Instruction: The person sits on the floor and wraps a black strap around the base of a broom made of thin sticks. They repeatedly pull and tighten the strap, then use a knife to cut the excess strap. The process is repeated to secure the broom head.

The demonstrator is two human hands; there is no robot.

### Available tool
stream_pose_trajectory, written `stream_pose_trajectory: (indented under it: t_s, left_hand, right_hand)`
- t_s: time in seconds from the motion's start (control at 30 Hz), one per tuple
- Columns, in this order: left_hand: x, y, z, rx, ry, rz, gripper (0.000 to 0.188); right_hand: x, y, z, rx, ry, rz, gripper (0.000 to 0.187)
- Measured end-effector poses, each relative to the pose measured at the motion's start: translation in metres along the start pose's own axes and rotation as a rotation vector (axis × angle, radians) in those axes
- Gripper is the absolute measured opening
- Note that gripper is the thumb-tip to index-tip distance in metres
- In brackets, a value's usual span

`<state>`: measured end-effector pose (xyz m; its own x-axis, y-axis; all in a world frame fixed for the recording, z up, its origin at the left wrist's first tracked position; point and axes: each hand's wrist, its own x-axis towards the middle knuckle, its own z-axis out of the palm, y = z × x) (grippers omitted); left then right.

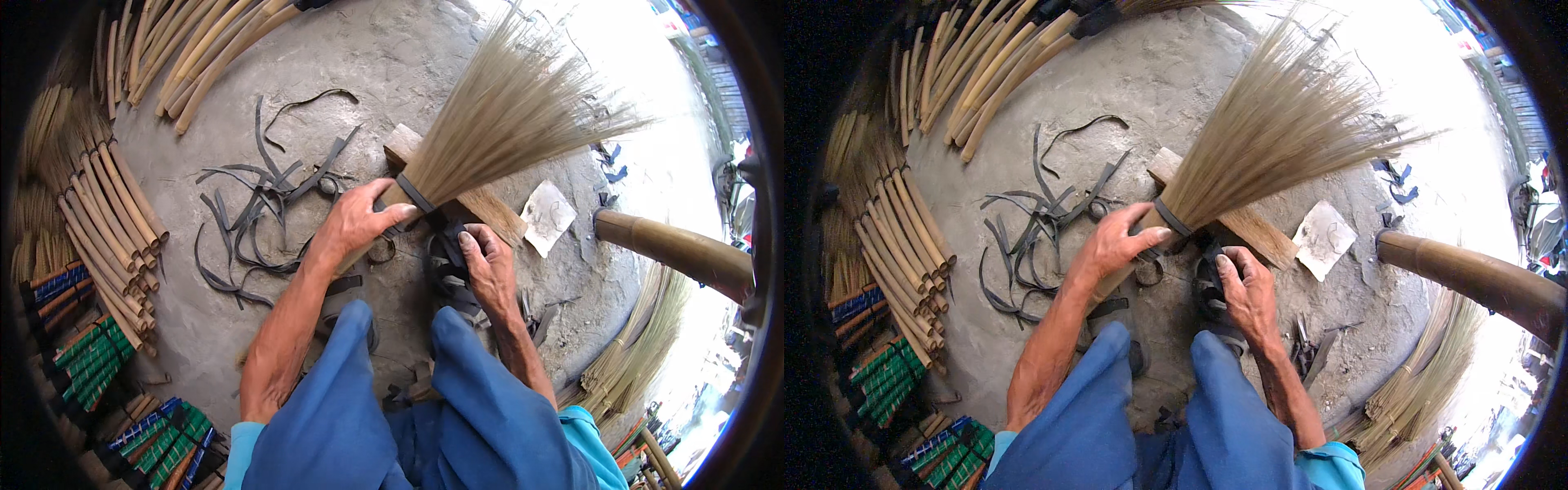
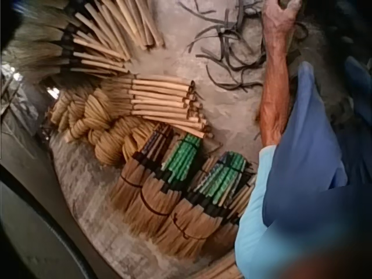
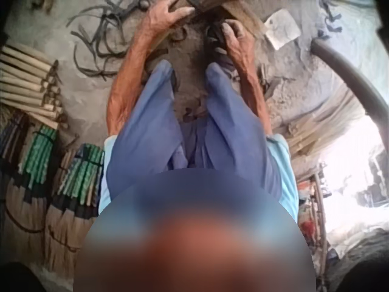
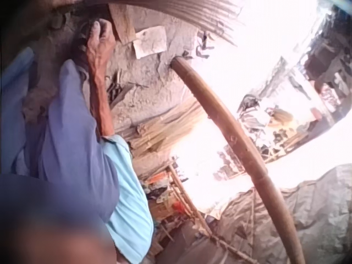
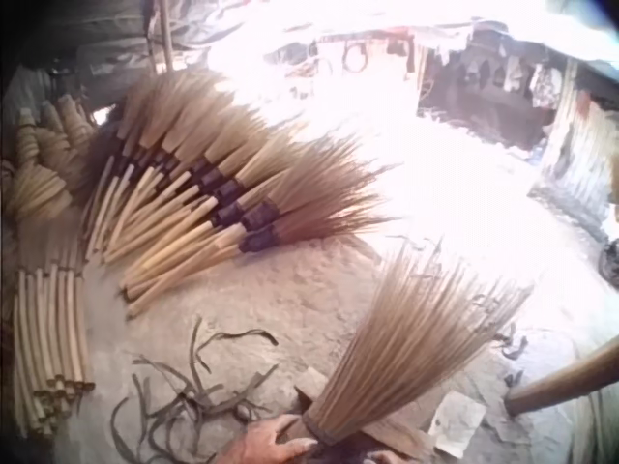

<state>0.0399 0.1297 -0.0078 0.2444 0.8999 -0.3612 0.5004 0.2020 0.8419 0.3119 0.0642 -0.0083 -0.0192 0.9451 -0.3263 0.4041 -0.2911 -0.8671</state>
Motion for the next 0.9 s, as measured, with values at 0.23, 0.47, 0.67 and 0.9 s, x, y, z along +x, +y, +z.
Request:
stream_pose_trajectory:
  t_s: [0.23, 0.47, 0.67, 0.9]
  left_hand:
    - [-0.006, 0.003, 0.033, 0.429, 0.331, 0.056, 0.099]
    - [-0.003, 0.003, 0.009, -0.183, -0.085, -0.038, 0.091]
    - [-0.023, 0.001, 0.052, 0.301, 0.394, 0.135, 0.101]
    - [-0.018, -0.001, 0.057, 0.390, 0.461, 0.135, 0.093]
  right_hand:
    - [-0.002, -0.003, 0.007, 0.037, -0.051, 0.044, 0.027]
    - [-0.004, -0.004, 0.009, -0.003, -0.051, 0.020, 0.031]
    - [-0.003, -0.002, 0.008, 0.026, -0.050, 0.007, 0.032]
    - [-0.005, -0.001, 0.012, 0.015, -0.055, 0.037, 0.027]
